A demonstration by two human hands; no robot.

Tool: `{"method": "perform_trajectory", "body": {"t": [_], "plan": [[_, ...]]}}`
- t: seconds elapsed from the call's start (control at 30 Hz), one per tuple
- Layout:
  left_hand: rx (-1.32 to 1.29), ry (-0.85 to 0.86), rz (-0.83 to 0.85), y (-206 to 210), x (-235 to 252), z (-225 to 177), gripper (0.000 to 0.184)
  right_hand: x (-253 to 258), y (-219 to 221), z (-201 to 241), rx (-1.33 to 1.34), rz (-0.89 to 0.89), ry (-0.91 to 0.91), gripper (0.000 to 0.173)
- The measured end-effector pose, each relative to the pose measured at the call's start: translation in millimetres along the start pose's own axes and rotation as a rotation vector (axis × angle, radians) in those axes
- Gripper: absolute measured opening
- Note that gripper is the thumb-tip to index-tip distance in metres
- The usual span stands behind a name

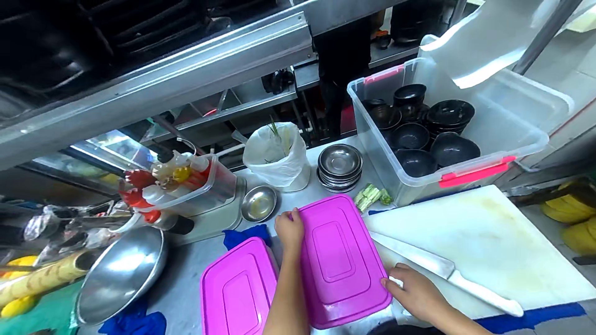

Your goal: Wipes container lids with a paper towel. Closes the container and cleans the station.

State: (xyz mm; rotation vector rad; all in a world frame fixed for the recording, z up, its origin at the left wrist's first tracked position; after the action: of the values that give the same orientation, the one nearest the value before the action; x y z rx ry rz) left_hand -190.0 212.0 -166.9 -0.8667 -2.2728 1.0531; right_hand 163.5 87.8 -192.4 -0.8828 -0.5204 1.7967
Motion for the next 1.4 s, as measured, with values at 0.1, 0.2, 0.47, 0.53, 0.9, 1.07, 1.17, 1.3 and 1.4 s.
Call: {"method": "perform_trajectory", "body": {"t": [0.1, 0.2, 0.47, 0.53, 0.9, 1.07, 1.17, 1.3, 1.4], "plan": [[-0.032, 0.026, -0.021, -5, 0, -4, 0.041, 1, 1, -1, 0.001, 0.003, -0.012, 0.048], [-0.084, 0.072, -0.062, -14, -2, -6, 0.038, 0, 2, -1, 0.008, 0.003, -0.031, 0.049], [-0.246, 0.212, -0.26, -110, -25, -59, 0.033, 0, -4, 0, 0.034, -0.023, -0.076, 0.053], [-0.326, 0.158, -0.221, -133, -33, -67, 0.03, -3, -8, -1, 0.04, -0.057, -0.106, 0.054], [-1.02, 0.044, 0.124, -197, -95, -93, 0.01, -30, -117, 16, 0.29, -0.707, -0.281, 0.041], [-1.131, 0.159, 0.145, -204, -132, -133, 0.024, -53, -184, 101, 0.462, -0.973, -0.513, 0.046], [-1.192, 0.317, 0.16, -204, -154, -162, 0.029, -64, -183, 154, 0.366, -1.032, -0.789, 0.052], [-1.275, 0.345, 0.108, -203, -169, -185, 0.021, -96, -142, 185, 0.183, -0.759, -1.115, 0.031], [-1.337, 0.34, 0.048, -207, -160, -186, 0.02, -117, -141, 175, 0.283, -0.278, -1.23, 0.03]]}}
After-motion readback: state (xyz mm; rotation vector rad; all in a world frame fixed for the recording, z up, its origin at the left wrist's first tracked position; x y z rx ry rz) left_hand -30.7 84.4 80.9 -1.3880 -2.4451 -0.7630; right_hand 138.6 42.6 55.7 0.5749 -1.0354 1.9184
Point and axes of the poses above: each hand's wrist, its own x-axis towards the middle knuckle, its own y-axis out of the palm, z = x × y, the point moved 6 cm from there along x, towards the middle knuckle, and after that the axes turned 12 degrees about -z, right-handed, at the moved point
